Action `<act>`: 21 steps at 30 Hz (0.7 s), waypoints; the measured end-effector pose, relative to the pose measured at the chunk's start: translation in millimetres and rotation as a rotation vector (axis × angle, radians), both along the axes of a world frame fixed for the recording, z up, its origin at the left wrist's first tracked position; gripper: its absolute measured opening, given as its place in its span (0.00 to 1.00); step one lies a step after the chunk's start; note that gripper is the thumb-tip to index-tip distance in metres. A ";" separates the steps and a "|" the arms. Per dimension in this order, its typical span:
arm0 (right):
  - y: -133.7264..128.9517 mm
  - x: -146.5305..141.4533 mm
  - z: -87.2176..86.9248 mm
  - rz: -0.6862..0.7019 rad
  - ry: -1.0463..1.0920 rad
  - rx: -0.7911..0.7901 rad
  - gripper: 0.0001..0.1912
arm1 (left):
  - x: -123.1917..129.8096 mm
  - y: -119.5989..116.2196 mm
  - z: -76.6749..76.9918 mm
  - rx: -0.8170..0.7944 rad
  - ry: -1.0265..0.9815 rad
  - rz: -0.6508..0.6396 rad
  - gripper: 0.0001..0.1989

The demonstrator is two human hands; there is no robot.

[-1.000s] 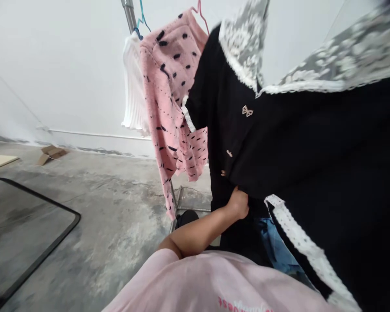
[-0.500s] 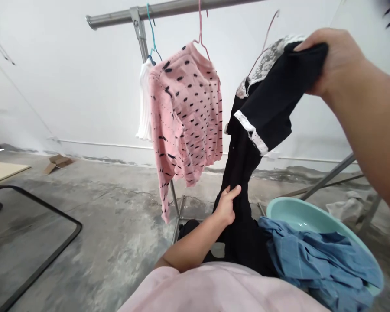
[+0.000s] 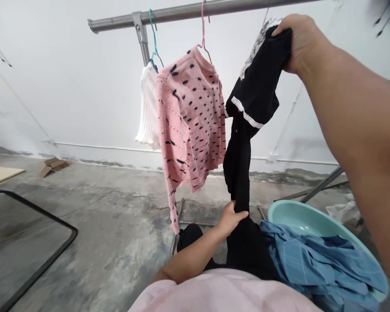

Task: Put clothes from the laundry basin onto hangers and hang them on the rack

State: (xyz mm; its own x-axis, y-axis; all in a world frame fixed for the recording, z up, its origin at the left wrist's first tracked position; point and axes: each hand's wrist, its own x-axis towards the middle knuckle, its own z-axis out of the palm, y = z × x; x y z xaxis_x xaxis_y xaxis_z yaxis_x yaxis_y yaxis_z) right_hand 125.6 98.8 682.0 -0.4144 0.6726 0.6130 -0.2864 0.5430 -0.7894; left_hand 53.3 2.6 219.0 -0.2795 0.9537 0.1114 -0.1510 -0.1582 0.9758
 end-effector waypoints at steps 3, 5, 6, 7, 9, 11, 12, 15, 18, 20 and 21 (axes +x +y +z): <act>3.9 -3.6 -0.3 -0.031 0.034 0.078 0.14 | -8.9 5.9 -14.5 -0.016 0.066 0.022 0.12; 6.3 -4.8 -3.5 -0.053 0.036 0.099 0.13 | -14.7 9.1 -23.4 -0.036 0.118 0.041 0.08; 6.8 -5.2 -6.5 -0.070 0.028 0.099 0.13 | -17.5 10.6 -28.3 -0.048 0.141 0.062 0.08; 6.7 -5.5 -10.4 -0.086 0.018 0.097 0.13 | -20.2 12.3 -33.4 -0.058 0.159 0.087 0.08; 4.9 -5.8 -20.0 -0.097 -0.004 0.110 0.13 | -25.6 15.7 -44.8 -0.075 0.175 0.134 0.10; 2.7 -5.0 -29.7 -0.090 -0.019 0.137 0.12 | -31.5 19.2 -57.6 -0.093 0.177 0.175 0.09; 2.4 -3.9 -33.6 -0.095 -0.027 0.144 0.11 | -34.7 20.8 -64.6 -0.104 0.177 0.195 0.08; 8.4 4.7 -40.5 -0.089 -0.044 0.153 0.12 | -45.9 24.9 -87.5 -0.151 0.177 0.260 0.05; 25.2 26.0 -45.4 -0.037 -0.096 0.214 0.19 | -57.7 27.1 -112.1 -0.221 0.155 0.299 0.04; 37.5 48.7 -51.7 -0.144 -0.185 0.257 0.21 | -64.0 26.5 -127.5 -0.262 0.123 0.316 0.05; 42.9 62.4 -55.9 -0.252 -0.246 0.272 0.19 | -66.2 25.3 -134.7 -0.277 0.104 0.321 0.04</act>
State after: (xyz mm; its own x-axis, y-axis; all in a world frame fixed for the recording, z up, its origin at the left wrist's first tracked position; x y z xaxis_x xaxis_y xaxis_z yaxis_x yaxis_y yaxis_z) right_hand 188.1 141.7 626.1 -0.4141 0.5989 0.6854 0.0599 0.7693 -0.6360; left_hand -12.8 27.9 84.3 -0.5675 0.8181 -0.0935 -0.0360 0.0888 0.9954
